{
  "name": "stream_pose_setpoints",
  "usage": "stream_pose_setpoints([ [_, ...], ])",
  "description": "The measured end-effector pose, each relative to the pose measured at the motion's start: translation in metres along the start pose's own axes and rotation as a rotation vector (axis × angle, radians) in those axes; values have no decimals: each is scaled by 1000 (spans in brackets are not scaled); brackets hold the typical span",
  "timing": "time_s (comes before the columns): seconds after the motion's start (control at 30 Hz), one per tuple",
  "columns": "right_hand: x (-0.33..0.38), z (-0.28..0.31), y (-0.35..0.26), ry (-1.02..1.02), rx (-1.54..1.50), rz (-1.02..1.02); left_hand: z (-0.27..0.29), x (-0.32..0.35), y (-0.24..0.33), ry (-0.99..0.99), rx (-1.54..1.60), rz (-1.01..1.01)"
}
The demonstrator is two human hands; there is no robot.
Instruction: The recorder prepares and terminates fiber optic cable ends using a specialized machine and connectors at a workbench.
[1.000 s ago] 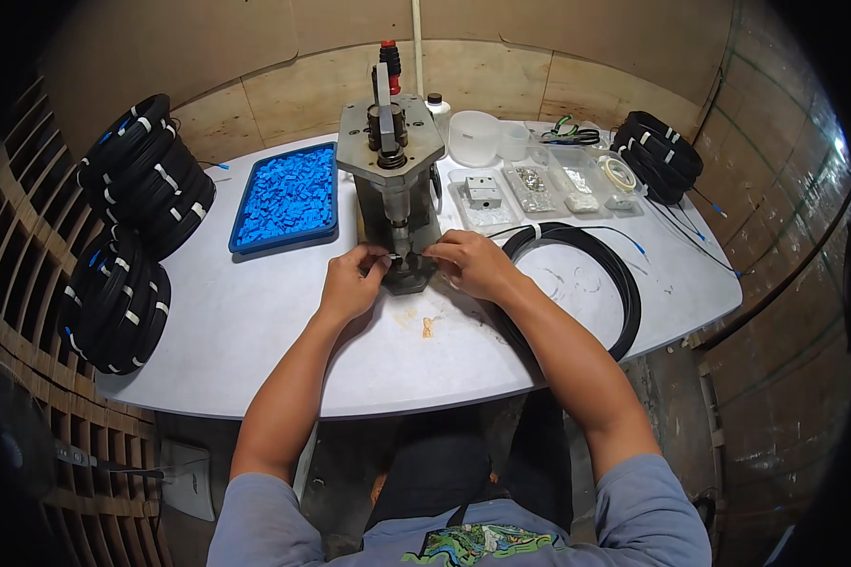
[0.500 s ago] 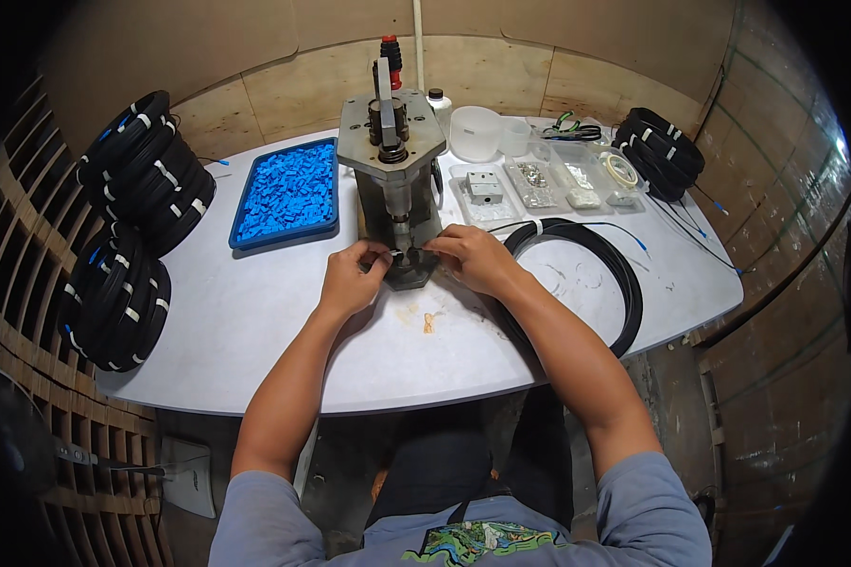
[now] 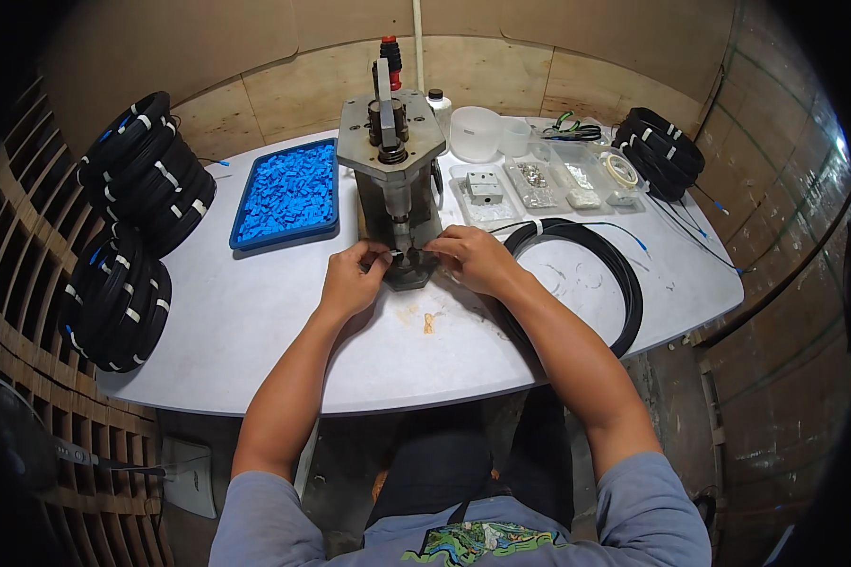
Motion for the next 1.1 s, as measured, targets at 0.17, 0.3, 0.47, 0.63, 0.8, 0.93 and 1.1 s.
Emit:
stream_pose_setpoints([
  [0.17,0,2,-1,8,3,12,0,0,4,-12,-21,9],
  [0.3,-1,0,-2,-24,24,-9,0,0,0,-5,2,-6],
  [0.47,0,1,0,35,8,51,0,0,0,-7,6,-11],
  [0.63,0,1,0,10,-10,31,0,0,1,-13,4,21],
  [0.8,0,2,-1,12,-6,30,-1,0,-1,-10,19,4],
  [0.93,1,-1,3,-42,-16,-9,-2,0,-2,-6,23,-4],
  [1.1,0,-1,2,-66,-24,-30,-1,0,-4,-8,22,-14],
])
Point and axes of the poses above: each hand's wrist, its own x-axis away from the middle knuckle, its own z-axis out of the back of the hand, y = z × x, the point moved 5 cm from there along -x, towards the middle knuckle, and after that the axes turned 7 degrees about -z, right-handed, at the moved point
